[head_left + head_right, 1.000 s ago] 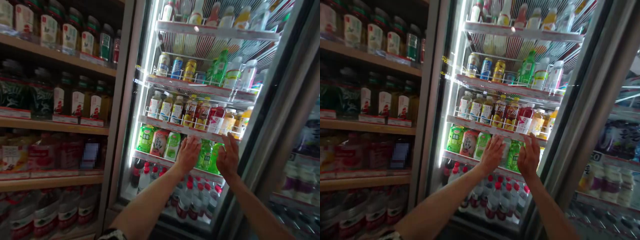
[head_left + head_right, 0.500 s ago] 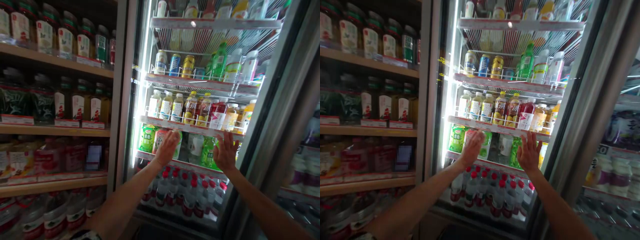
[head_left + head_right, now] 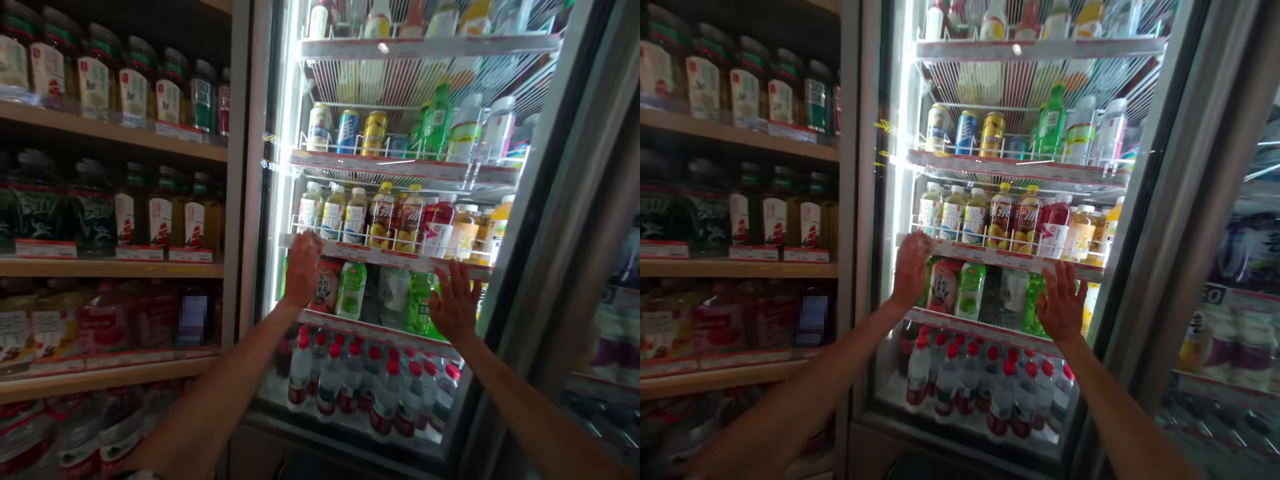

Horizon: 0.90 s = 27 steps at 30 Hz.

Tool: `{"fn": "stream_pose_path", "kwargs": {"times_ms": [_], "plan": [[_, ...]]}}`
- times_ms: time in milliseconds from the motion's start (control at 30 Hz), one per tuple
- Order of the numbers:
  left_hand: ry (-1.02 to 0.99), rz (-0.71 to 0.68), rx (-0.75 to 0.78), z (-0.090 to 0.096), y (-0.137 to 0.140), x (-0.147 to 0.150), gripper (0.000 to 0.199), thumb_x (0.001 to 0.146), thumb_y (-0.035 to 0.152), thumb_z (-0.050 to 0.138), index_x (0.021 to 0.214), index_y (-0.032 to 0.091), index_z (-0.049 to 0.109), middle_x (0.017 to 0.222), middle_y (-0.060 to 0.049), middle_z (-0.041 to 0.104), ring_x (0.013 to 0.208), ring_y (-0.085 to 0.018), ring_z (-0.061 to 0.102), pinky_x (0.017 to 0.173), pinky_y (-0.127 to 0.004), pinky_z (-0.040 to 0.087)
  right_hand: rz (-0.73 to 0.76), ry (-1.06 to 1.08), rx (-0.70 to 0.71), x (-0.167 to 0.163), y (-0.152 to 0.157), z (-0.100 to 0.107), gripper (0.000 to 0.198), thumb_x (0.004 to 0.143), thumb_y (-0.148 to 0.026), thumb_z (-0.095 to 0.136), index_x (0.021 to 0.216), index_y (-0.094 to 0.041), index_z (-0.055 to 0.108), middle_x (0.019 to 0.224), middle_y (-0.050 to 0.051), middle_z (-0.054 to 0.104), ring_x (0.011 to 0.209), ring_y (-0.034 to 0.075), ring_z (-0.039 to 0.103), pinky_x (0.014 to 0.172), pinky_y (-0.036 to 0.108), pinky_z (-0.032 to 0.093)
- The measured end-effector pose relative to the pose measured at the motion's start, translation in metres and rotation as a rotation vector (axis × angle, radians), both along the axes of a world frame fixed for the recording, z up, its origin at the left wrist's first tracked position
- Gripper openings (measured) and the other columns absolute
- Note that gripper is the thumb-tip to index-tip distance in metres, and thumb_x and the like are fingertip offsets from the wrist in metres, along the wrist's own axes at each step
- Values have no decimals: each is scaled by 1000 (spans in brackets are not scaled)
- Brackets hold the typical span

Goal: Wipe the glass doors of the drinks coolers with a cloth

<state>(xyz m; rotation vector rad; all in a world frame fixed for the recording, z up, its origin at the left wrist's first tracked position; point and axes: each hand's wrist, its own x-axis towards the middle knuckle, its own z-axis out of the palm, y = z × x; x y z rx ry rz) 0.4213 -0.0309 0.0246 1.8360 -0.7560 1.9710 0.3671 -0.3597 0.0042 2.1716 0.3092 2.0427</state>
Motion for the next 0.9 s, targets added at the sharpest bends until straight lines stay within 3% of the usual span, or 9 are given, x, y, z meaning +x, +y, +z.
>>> {"fn": "stream_pose_path", "kwargs": {"times_ms": [100, 200, 333, 433, 500, 567, 667, 767, 900], "plan": [[1, -34, 259, -33, -59, -14, 37, 87, 16, 37, 119, 22, 52, 131, -2, 51, 134, -15, 28, 112, -38, 28, 4, -7, -1, 1, 0, 0, 58, 86, -26, 41, 142, -21, 25, 147, 12, 26, 138, 26, 19, 110, 50, 11], [33, -24, 406, -54, -94, -19, 42, 86, 27, 44, 127, 17, 46, 137, -6, 45, 136, -22, 22, 112, -44, 26, 11, -10, -16, 1, -1, 0, 58, 86, -26, 41, 141, -20, 26, 147, 12, 27, 138, 26, 20, 110, 50, 11], [35, 25, 118, -40, -47, 2, 39, 87, 15, 41, 125, 22, 47, 137, -4, 44, 138, -18, 16, 112, -39, 28, 0, 5, -6, 0, -1, 1, 56, 86, -27, 42, 140, -21, 29, 147, 11, 27, 138, 25, 19, 110, 49, 12], [25, 59, -144, -20, 7, 19, 43, 90, 14, 33, 133, 10, 34, 149, -16, 19, 139, -23, 2, 114, -47, 18, -2, 14, 14, -1, 2, 0, 55, 85, -26, 41, 138, -20, 31, 147, 11, 28, 138, 24, 19, 111, 48, 11], [6, 66, -212, -14, 19, 21, 48, 90, 11, 28, 137, 6, 22, 150, -19, 8, 139, -24, -5, 114, -52, 10, -4, 22, 32, -1, 4, -1, 55, 84, -24, 41, 138, -19, 31, 147, 11, 27, 138, 24, 18, 111, 49, 10], [-1, 55, -134, -20, 3, 14, 48, 89, 8, 29, 137, 10, 25, 149, -15, 19, 139, -23, 2, 114, -50, 13, 2, 33, 53, -1, 6, -1, 56, 84, -24, 42, 138, -19, 31, 147, 11, 26, 138, 25, 18, 111, 49, 9], [-30, -17, 177, -42, -46, -4, 47, 87, 7, 35, 131, 22, 38, 135, -3, 47, 136, -15, 22, 112, -36, 30, 13, 37, 63, -1, 7, 0, 56, 84, -24, 41, 139, -20, 30, 148, 10, 26, 138, 25, 18, 111, 50, 9], [-68, -130, 498, -60, -67, -10, 51, 85, 8, 35, 135, 17, 32, 136, -6, 46, 135, -15, 26, 107, -32, 37, 15, 31, 48, -2, 6, 1, 55, 85, -26, 41, 139, -21, 30, 147, 10, 28, 138, 25, 20, 111, 49, 11], [-32, -64, 215, -55, -12, 4, 60, 83, 3, 32, 141, 13, 19, 147, -14, 26, 139, -22, 12, 111, -43, 29, 6, 14, 38, -3, 7, 1, 54, 86, -26, 41, 139, -22, 30, 146, 10, 29, 138, 24, 21, 111, 48, 13]]}}
